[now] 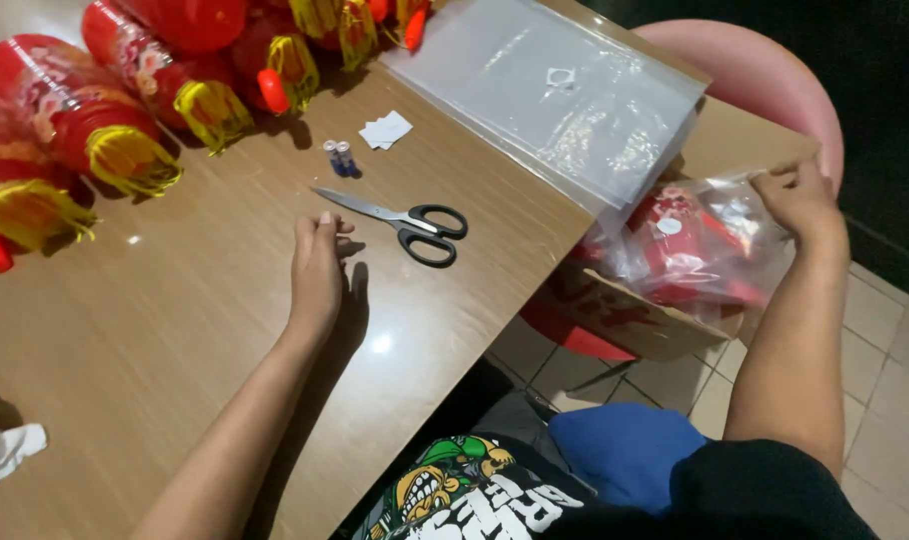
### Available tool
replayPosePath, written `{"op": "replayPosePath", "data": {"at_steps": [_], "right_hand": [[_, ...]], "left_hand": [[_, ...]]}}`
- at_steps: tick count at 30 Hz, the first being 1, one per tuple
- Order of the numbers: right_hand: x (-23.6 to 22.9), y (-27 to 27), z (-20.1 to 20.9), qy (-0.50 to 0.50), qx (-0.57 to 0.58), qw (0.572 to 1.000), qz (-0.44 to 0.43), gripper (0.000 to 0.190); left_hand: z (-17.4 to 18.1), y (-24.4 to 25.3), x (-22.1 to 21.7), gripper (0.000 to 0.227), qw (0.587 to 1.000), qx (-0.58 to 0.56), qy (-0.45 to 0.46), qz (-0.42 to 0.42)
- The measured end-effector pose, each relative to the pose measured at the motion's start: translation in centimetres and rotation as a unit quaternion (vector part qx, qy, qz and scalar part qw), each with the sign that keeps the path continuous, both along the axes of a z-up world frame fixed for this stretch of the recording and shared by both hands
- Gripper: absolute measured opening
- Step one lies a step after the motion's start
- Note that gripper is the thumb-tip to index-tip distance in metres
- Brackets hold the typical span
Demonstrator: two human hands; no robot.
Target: Assembling and packaging red decorative lanterns, including inserting batteries into the light handles and placing them in plastic bags.
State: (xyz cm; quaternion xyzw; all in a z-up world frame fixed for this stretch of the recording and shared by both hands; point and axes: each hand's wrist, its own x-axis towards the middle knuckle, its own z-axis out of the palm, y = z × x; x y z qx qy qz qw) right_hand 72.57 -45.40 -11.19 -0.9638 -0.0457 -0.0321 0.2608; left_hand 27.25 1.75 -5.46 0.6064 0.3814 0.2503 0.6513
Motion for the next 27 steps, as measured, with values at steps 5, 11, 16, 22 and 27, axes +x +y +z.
{"op": "replayPosePath", "data": {"at_steps": [5, 11, 16, 22, 27], "right_hand": [[-4.6, -1.1, -3.1, 0.192, 0.051, 0.979, -0.048, 0.075], [-4.4, -0.7, -6.7, 0.153, -0.012, 0.980, -0.126, 0.102], [-3.0, -0.6, -9.5, 0.081, -0.060, 0.990, -0.094, 0.074], [-0.8, -2.7, -10.7, -0.007, -0.007, 0.999, -0.045, 0.036], [-4.2, -2.8, -0.3, -0.015, 0.055, 0.998, 0.021, 0.033]], "left_hand": [[-3.4, 0.7, -0.7, 0.027, 0.996, 0.068, -0.027, -0.046], [-4.5, 1.1, -1.4, 0.025, 0.990, 0.085, -0.079, -0.076], [-4.4, 0.8, -1.5, 0.025, 0.992, 0.051, -0.080, -0.084], [-5.0, 1.4, -1.5, 0.031, 0.984, 0.113, -0.090, -0.108], [-5.7, 1.6, -1.4, 0.032, 0.981, 0.126, -0.115, -0.094]]}}
